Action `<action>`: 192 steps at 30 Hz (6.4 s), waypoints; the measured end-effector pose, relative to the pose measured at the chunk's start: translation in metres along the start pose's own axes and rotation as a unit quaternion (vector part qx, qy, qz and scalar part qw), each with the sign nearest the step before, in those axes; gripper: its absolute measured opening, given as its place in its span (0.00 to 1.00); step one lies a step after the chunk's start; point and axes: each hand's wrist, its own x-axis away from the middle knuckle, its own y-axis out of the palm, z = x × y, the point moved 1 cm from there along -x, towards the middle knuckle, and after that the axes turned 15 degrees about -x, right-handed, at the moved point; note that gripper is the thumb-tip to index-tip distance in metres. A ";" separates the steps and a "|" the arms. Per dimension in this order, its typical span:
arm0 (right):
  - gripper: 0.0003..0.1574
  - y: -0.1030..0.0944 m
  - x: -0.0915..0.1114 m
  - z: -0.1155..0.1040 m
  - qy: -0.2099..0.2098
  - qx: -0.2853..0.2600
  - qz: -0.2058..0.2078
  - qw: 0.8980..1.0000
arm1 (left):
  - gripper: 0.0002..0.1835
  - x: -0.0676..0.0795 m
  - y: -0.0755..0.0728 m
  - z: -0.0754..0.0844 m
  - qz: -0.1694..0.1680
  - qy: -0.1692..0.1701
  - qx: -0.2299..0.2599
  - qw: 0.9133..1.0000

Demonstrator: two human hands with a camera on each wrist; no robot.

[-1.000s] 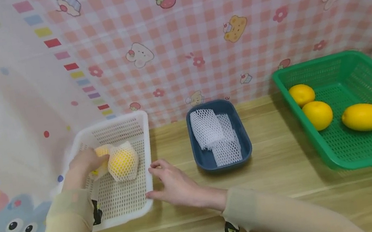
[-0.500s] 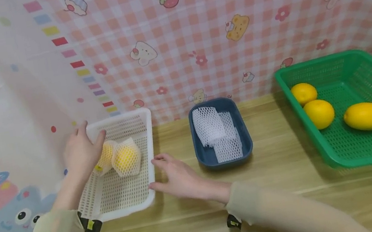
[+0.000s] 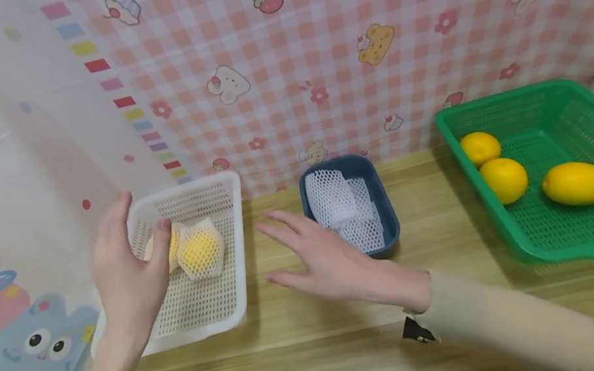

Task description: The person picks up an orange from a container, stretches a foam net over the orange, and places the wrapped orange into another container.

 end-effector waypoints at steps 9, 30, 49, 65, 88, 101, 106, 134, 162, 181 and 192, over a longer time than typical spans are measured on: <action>0.48 -0.071 0.043 0.013 -0.042 0.071 0.040 0.996 | 0.35 0.029 0.004 0.045 0.016 0.041 0.061 0.997; 0.54 -0.196 0.127 0.059 0.021 0.226 0.106 0.968 | 0.31 0.086 0.123 0.164 -0.111 0.045 0.216 0.969; 0.48 -0.276 0.161 0.135 0.187 0.269 0.032 0.944 | 0.31 0.076 0.204 0.248 -0.339 -0.078 0.320 0.881; 0.46 -0.301 0.192 0.187 0.264 0.271 -0.105 0.919 | 0.29 0.074 0.248 0.301 -0.475 -0.214 0.418 0.744; 0.47 -0.295 0.214 0.230 0.269 0.241 -0.144 0.921 | 0.31 0.096 0.285 0.318 -0.495 -0.196 0.492 0.689; 0.51 -0.295 0.208 0.235 0.271 0.248 -0.151 0.918 | 0.34 0.093 0.283 0.319 -0.501 -0.183 0.481 0.696; 0.50 -0.294 0.206 0.236 0.272 0.264 -0.153 0.913 | 0.33 0.093 0.282 0.319 -0.501 -0.179 0.476 0.701; 0.54 -0.287 0.197 0.194 0.275 0.269 -0.056 0.921 | 0.32 0.091 0.277 0.320 -0.499 -0.138 0.408 0.752; 0.58 -0.159 0.190 0.071 -0.058 0.290 -0.044 0.954 | 0.33 0.078 0.277 0.308 -0.520 -0.006 0.310 0.796; 0.47 -0.094 0.181 0.099 -0.027 0.271 -0.141 0.952 | 0.35 0.078 0.276 0.304 -0.512 0.032 0.286 0.810; 0.45 -0.089 0.175 0.102 -0.029 0.281 -0.171 0.944 | 0.34 0.076 0.274 0.307 -0.524 0.032 0.278 0.804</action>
